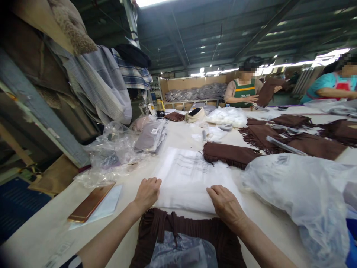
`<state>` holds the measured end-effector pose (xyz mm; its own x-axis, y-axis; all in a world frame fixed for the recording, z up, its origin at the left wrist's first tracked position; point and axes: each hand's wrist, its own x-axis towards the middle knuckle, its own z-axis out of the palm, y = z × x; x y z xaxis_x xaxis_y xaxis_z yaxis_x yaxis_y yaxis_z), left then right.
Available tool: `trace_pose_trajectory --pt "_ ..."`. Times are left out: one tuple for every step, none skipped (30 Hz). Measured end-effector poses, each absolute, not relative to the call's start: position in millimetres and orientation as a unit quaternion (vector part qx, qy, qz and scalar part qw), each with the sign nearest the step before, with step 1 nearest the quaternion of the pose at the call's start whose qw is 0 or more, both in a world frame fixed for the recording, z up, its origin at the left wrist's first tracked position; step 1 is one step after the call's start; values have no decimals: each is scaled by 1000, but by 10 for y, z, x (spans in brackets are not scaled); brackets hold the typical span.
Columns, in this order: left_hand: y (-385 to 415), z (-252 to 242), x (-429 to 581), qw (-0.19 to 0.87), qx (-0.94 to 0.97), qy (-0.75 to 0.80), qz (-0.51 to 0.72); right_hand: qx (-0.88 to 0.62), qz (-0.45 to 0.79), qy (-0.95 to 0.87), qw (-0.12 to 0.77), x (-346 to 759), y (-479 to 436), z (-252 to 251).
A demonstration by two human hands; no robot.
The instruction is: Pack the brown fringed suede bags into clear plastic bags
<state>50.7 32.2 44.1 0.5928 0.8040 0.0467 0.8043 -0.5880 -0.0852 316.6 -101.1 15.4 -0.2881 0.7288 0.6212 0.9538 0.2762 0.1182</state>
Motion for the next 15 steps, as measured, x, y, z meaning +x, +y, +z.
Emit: trace_pose_trajectory --pt "326 435 490 53 -887 -459 -3 -545 -254 -764 236 3170 -1029 168" --pt "320 438 479 56 -884 -465 -6 -542 -262 -761 240 3174 -1043 178" --pt "301 450 475 58 -884 -464 -11 -541 -269 -758 244 3176 -1052 184" --pt "267 469 483 58 -887 -458 -17 -542 -274 -755 248 3176 -1056 185" --pt "219 494 504 56 -893 -445 -25 -544 -277 -751 251 3172 -1054 182" --pt "160 520 539 53 -901 -430 -34 -548 -278 -747 255 3163 -1048 177" --pt "95 544 588 49 -909 -413 -42 -551 -277 -744 257 3147 -1038 172" --pt "31 563 649 44 -916 -396 -48 -555 -274 -741 260 3124 -1026 169" --pt "-27 576 717 38 -923 -380 -50 -558 -271 -740 262 3096 -1015 169" --pt "-71 580 787 33 -929 -365 -50 -561 -266 -738 263 3066 -1006 172" --pt "-97 578 855 28 -934 -353 -45 -565 -260 -738 263 3037 -1002 179" --pt "-102 571 915 24 -938 -345 -39 -569 -253 -737 263 3014 -1003 188" --pt "-85 560 960 21 -939 -342 -33 -572 -247 -737 262 3000 -1010 197" --pt "-46 548 987 19 -938 -345 -27 -574 -241 -737 263 2998 -1023 204" --pt "11 538 989 17 -935 -355 -23 -576 -234 -738 263 3012 -1042 208"
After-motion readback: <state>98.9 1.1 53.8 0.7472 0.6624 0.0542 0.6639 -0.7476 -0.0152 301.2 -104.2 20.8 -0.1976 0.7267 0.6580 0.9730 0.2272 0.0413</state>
